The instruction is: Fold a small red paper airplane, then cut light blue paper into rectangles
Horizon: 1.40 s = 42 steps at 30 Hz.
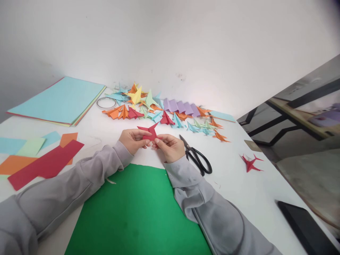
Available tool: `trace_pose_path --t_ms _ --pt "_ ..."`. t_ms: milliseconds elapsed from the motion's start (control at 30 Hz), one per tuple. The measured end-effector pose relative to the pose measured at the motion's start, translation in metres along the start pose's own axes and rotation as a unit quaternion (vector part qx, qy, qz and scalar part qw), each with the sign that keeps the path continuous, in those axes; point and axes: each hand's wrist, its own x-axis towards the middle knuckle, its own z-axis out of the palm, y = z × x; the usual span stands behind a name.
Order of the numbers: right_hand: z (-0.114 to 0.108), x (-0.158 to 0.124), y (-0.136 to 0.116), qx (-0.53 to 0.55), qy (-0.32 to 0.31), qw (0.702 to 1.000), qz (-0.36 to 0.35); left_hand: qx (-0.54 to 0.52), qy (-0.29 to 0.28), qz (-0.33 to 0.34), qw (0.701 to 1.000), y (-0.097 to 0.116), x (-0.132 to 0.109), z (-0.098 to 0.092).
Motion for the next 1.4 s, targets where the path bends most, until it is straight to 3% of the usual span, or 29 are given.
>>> trace_pose_path --t_ms 167,400,700,967,1400 --pt "-0.002 0.003 0.010 0.007 0.013 0.999 -0.034 -0.011 -0.006 -0.025 1.000 0.003 0.000 0.000" --pt "-0.003 0.004 0.013 0.016 0.023 0.999 -0.016 -0.047 -0.006 -0.040 0.998 0.001 0.002 -0.001" --pt "-0.002 -0.002 0.002 0.032 0.018 0.999 -0.021 -0.015 -0.012 0.013 1.000 -0.011 0.004 -0.004" --pt "-0.006 0.005 0.013 -0.011 0.009 0.999 -0.052 0.017 -0.003 0.034 0.999 -0.008 0.002 -0.002" --pt "-0.005 0.003 0.010 0.008 0.019 1.000 -0.023 0.037 -0.008 0.048 0.998 -0.009 0.000 -0.002"
